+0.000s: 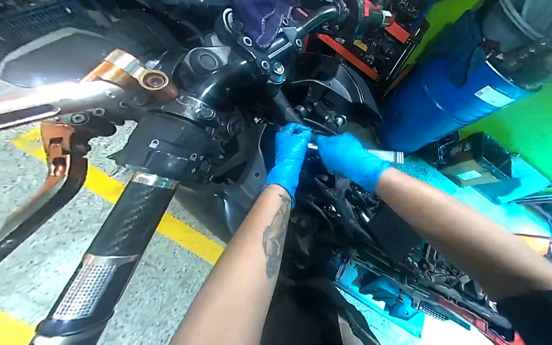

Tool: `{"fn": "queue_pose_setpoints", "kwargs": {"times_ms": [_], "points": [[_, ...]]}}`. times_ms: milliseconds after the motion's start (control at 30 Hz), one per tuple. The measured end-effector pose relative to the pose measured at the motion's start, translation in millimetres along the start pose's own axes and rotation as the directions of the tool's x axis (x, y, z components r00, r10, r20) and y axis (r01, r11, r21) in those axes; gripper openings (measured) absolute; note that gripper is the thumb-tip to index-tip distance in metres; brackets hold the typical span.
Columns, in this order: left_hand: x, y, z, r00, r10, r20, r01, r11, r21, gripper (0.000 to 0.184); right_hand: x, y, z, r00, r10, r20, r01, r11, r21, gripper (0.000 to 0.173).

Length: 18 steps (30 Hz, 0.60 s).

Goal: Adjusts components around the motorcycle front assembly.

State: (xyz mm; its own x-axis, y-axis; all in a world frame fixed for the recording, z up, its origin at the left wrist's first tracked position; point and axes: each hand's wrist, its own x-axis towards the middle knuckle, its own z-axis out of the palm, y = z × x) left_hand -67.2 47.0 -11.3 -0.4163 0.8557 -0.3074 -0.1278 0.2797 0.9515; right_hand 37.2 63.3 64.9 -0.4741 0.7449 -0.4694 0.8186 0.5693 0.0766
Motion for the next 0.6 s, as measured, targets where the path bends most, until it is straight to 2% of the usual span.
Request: {"fn": "queue_pose_setpoints", "kwargs": {"times_ms": [67, 100, 133, 200, 233, 300, 367, 400, 467, 533, 567, 600], "points": [[-6, 2, 5, 1.0, -0.012, 0.028, 0.01, 0.997, 0.071, 0.01, 13, 5, 11, 0.983, 0.051, -0.176, -0.065, 0.995, -0.072, 0.027], [-7, 3, 5, 1.0, -0.019, 0.004, 0.018, 0.996, 0.086, 0.01, 7, -3, 12, 0.981, 0.079, -0.176, -0.092, 0.994, -0.066, 0.027], [-2, 5, 3, 1.0, -0.015, -0.015, 0.016, 0.996, 0.086, 0.012, -4, -12, 7, 0.989, 0.08, -0.127, -0.087, 0.995, -0.048, 0.029], [-2, -1, 1, 1.0, -0.018, -0.022, 0.02, 0.997, 0.075, 0.014, -26, -19, 7, 0.994, 0.012, 0.111, -0.015, 0.999, 0.028, 0.038], [-3, -3, 2, 1.0, -0.014, -0.023, 0.016, 0.998, 0.066, 0.012, -26, -15, 7, 0.989, -0.025, 0.148, 0.023, 1.0, 0.018, 0.041], [3, -2, 0, 1.0, 0.007, -0.016, -0.007, 0.999, 0.053, 0.012, -2, 3, 2, 0.997, -0.072, 0.017, 0.073, 0.99, -0.12, 0.037], [-2, 1, 4, 0.998, 0.022, 0.053, -0.028, 0.993, 0.117, 0.013, 15, 19, 15, 0.982, -0.044, -0.181, 0.014, 0.986, -0.163, 0.027], [-3, 4, 7, 0.999, 0.017, 0.047, -0.023, 0.989, 0.143, 0.014, 12, 12, 16, 0.982, 0.02, -0.19, -0.047, 0.989, -0.142, 0.029], [0, 5, 6, 1.0, 0.006, 0.003, -0.006, 0.987, 0.164, 0.012, -14, -13, 13, 0.993, 0.113, -0.047, -0.115, 0.992, -0.045, 0.035], [2, 1, 1, 1.0, -0.027, 0.005, 0.026, 0.99, 0.138, 0.01, -26, -18, 8, 0.975, 0.083, 0.207, -0.116, 0.982, 0.152, 0.043], [4, 0, -2, 0.999, -0.042, 0.004, 0.042, 0.993, 0.108, 0.01, -16, -11, 3, 0.97, 0.05, 0.238, -0.085, 0.986, 0.141, 0.043], [5, 0, -4, 0.998, -0.057, 0.018, 0.055, 0.994, 0.091, 0.01, -2, -2, -2, 0.976, 0.031, 0.217, -0.042, 0.998, 0.046, 0.041]]}}
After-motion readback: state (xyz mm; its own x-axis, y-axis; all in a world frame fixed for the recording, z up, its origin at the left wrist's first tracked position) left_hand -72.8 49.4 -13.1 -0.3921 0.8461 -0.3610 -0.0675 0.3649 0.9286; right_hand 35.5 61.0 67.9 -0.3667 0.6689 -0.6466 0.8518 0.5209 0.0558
